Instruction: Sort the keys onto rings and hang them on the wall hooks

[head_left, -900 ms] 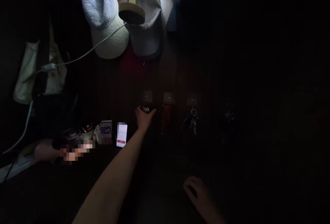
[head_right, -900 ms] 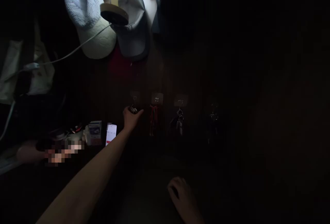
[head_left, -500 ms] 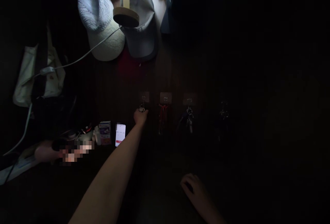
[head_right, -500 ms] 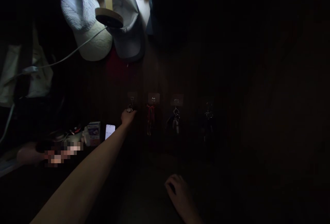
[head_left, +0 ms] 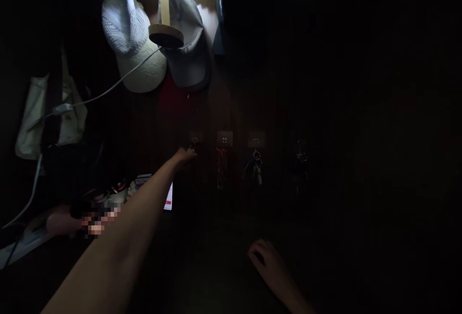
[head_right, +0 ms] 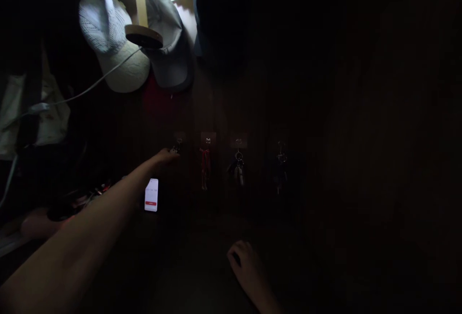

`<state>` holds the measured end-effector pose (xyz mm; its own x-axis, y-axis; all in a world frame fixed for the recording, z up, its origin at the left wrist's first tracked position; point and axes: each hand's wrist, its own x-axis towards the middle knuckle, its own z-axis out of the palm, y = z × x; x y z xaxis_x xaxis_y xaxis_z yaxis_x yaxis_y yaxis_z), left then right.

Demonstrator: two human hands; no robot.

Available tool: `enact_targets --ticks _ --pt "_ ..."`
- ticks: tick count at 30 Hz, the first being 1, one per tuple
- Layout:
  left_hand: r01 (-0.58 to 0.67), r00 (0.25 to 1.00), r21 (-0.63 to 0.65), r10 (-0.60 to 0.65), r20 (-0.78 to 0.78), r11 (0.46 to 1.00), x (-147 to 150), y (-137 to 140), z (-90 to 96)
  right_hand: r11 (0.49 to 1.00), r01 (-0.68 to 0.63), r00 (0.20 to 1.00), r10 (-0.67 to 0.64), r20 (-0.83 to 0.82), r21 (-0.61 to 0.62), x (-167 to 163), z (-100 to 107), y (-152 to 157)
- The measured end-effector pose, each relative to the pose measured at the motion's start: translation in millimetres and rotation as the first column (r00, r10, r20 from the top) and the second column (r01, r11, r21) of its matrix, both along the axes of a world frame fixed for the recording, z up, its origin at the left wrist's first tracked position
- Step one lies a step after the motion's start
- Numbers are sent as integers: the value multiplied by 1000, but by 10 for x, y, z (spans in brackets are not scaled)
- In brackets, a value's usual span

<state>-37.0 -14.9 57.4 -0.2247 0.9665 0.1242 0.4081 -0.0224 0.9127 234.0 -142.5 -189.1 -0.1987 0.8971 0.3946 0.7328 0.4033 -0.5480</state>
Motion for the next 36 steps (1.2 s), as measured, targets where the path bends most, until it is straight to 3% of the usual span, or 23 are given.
enact_targets --ticks 9,19,27,36 --pt "169 982 -215 -147 114 962 -125 -127 381 1000 4 1000 -4 -8 -12 -5 52 -23" --pt "174 973 -67 -161 165 982 -82 -123 526 999 12 1000 -12 -23 -30 -8 74 -43" --pt "131 987 -168 -145 -75 977 -121 -95 414 999 17 1000 -18 -17 -40 -15 84 -43" --pt "65 994 -74 -71 -88 995 -78 -79 636 999 10 999 -12 -34 -41 -4 34 -20"
